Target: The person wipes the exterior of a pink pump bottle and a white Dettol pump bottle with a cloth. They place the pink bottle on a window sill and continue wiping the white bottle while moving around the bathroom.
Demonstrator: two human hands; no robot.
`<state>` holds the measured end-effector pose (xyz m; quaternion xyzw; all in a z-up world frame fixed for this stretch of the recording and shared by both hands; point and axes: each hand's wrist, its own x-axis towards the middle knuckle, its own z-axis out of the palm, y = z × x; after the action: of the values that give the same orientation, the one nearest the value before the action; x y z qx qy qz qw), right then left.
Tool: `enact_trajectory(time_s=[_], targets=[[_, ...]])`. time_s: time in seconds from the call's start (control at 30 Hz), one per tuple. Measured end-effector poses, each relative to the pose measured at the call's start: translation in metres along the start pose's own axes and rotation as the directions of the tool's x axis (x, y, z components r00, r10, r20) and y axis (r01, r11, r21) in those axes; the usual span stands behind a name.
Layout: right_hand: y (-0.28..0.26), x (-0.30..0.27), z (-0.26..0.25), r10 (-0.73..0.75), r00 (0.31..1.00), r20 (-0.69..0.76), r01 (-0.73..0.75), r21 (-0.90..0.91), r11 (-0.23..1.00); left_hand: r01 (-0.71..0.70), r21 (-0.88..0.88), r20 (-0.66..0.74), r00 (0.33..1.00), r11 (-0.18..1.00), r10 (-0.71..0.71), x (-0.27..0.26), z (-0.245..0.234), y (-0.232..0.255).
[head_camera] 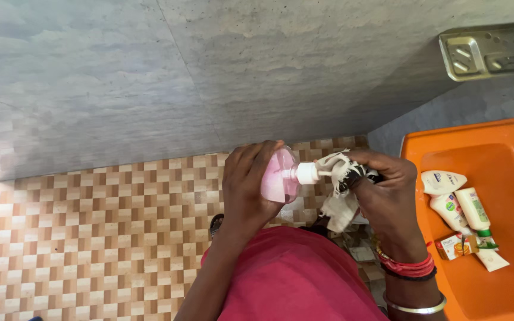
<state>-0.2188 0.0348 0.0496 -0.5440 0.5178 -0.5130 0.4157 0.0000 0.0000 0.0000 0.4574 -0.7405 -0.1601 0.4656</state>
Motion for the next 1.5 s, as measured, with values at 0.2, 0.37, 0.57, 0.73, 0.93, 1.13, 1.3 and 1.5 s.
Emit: enact_trajectory(time_s=[0.2,0.37,0.57,0.73,0.93,1.13,1.3,1.5], targets=[[-0.011,0.010,0.005,0.215,0.976,-0.017,-0.195,0.357,0.914,-0.026,-0.001,-0.013,1.000,1.000,0.026,0.002,0.003,-0.004],[-0.012,0.011,0.005,0.213,0.973,-0.084,-0.151,0.462,0.874,-0.005,-0.030,0.024,1.000,1.000,0.005,0.003,0.009,-0.007],[0.000,0.005,0.000,0.276,0.960,-0.049,-0.256,0.250,0.934,0.027,-0.083,0.023,0.999,0.996,-0.025,0.009,0.009,-0.009],[0.004,0.008,-0.004,0.289,0.954,0.085,-0.301,0.314,0.901,0.036,-0.160,0.016,0.999,0.987,-0.033,0.008,0.009,-0.011],[-0.005,0.014,0.004,0.298,0.950,0.088,-0.307,0.426,0.851,0.105,-0.145,0.068,0.993,0.984,-0.096,0.004,0.003,-0.016],[0.002,0.016,0.003,0.178,0.978,-0.104,-0.158,0.179,0.971,0.077,-0.082,0.054,0.996,0.994,-0.073,0.000,0.002,-0.015],[0.001,0.015,0.009,0.309,0.948,0.075,-0.317,0.263,0.911,0.043,-0.038,0.060,0.997,0.998,-0.041,-0.004,0.001,-0.015],[-0.001,0.015,-0.003,0.324,0.930,0.174,-0.367,0.385,0.846,0.159,-0.350,0.174,0.979,0.923,-0.102,-0.013,0.005,-0.016]])
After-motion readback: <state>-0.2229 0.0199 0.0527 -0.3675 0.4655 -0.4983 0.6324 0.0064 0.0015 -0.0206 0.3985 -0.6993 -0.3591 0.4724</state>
